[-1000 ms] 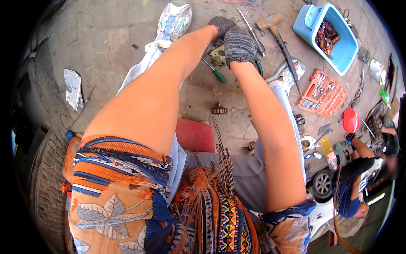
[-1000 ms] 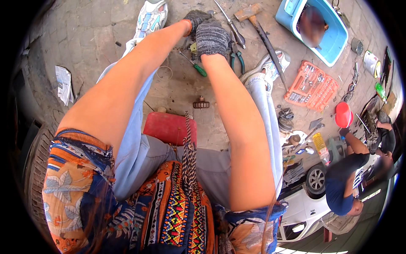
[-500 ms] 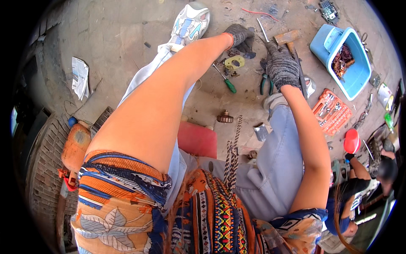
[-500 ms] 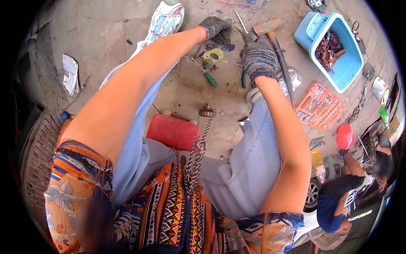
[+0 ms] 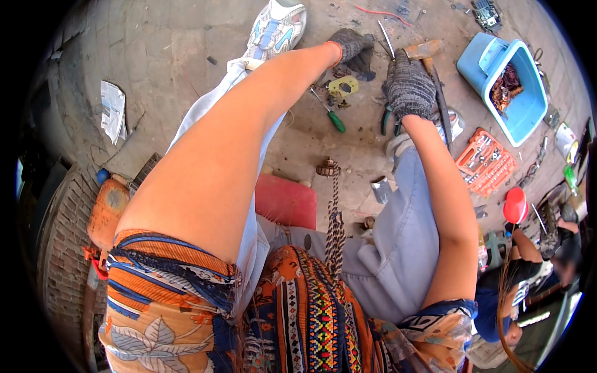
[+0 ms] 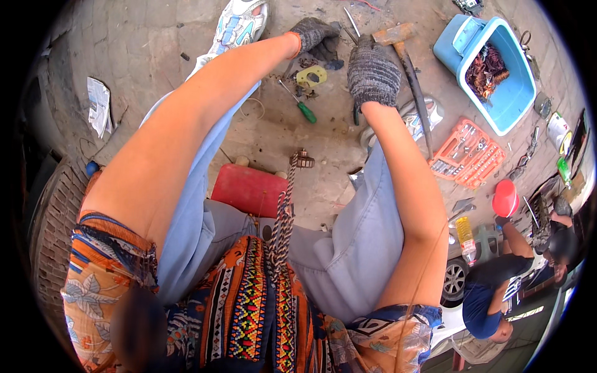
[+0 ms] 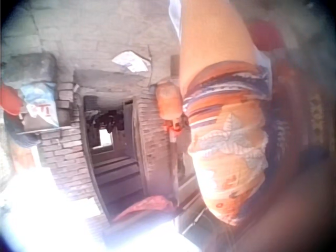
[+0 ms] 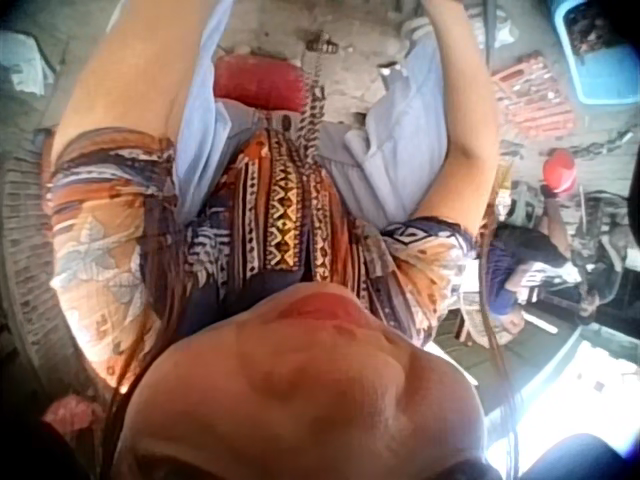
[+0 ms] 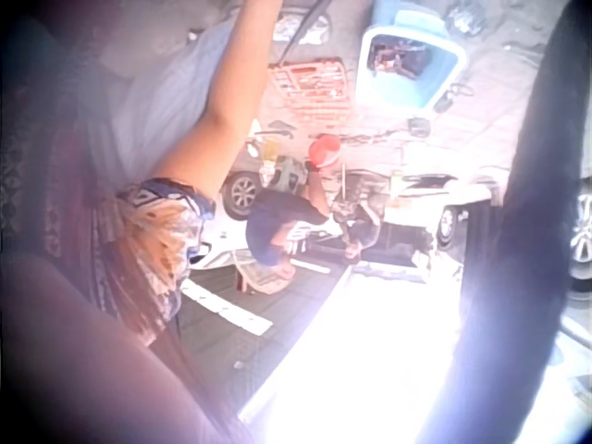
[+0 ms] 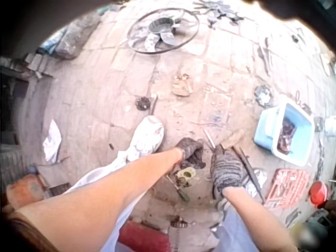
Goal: The person sits on the ground and uses pliers and a screwdriver to disassemble and manipulate small metal lock components. They remove parts from the lock body, place them on the ground, and occasionally pick them up to continue working.
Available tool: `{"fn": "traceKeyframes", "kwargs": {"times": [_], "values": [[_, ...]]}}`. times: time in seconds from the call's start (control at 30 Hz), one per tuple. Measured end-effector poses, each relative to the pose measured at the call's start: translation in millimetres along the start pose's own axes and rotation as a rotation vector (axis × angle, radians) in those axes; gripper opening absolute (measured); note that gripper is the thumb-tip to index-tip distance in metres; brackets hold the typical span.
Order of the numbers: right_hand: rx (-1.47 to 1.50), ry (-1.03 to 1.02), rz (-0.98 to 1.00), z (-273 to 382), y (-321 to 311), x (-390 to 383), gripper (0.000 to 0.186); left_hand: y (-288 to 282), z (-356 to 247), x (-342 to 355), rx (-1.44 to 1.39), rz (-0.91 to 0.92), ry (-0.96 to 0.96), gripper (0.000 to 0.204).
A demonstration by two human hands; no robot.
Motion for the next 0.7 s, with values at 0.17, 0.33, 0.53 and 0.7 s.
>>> {"fn": "traceKeyframes", "kwargs": {"times": [0.17,0.33,0.53,0.7], "values": [[0.037,-0.019,0.043,8,-13,-5,0.034,-1,1,2,0.009,0.002,0.018,0.033],[0.059,-0.029,0.042,7,-5,-11,0.038,1,-2,-1,-0.01,-0.02,0.061,0.034],[0.019,-0.041,0.105,13,-1,-13,0.043,0,-2,-2,0.013,-0.022,0.03,0.03],[0.014,-0.028,0.171,21,-8,-11,0.045,0,-1,1,-0.002,-0.022,0.031,0.032]]}}
Point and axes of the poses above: each hand's wrist, its own x-axis towards the middle knuckle, its own y-axis out of the palm, z = x × y, the point moved 3 cm from there along x, towards the middle knuckle, and after that the axes turned 10 degrees about -z, right-handed, at the moved point
